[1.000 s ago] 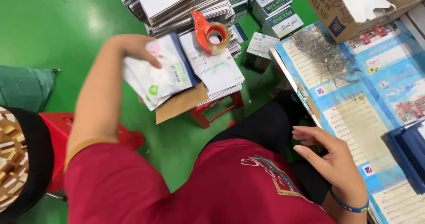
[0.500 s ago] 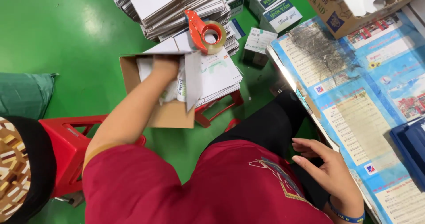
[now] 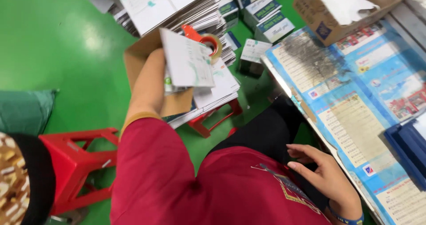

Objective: Packaging face masks into plastic bags and then into cardboard boxes in a manufacturing environment.

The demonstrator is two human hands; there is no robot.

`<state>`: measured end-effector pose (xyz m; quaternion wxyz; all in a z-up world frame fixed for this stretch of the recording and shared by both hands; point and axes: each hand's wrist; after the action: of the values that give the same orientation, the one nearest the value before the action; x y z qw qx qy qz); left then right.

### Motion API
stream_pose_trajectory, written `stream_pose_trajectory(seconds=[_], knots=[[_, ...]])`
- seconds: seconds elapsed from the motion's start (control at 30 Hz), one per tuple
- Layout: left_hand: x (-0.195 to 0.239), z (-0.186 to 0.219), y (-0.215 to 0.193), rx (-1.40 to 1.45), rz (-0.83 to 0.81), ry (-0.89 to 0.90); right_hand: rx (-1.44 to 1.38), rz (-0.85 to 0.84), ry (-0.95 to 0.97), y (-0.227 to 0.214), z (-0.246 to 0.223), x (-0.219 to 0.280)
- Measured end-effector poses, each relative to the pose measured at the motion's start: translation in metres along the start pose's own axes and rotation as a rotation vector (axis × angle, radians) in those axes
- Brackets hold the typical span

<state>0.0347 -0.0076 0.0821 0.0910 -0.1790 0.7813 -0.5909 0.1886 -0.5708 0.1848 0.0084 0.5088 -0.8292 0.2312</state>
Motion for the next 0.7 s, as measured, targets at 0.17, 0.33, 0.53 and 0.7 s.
stream_pose_trajectory(seconds=[0.17,0.33,0.53,0.7], knots=[[-0.022,-0.003,0.038,0.042,-0.309,0.02,-0.083,-0.005,0.064,-0.005,0.021,-0.001],[-0.012,-0.031,0.096,0.101,-0.619,-0.047,-0.111,-0.061,0.079,0.0,0.011,-0.01],[-0.001,-0.013,0.086,0.042,-0.427,-0.357,-0.094,-0.097,0.098,-0.001,0.011,-0.016],[0.029,-0.011,0.031,0.2,-1.003,-0.128,-0.12,-0.085,0.045,0.002,0.022,-0.02]])
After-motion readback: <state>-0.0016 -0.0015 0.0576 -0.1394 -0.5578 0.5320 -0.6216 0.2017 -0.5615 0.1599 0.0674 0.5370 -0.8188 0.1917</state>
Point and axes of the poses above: each hand's wrist, its own x-axis away from the middle knuckle, its own y-axis out of the palm, z = x × y, and after that the axes turned 1 degree about -x, right-handed
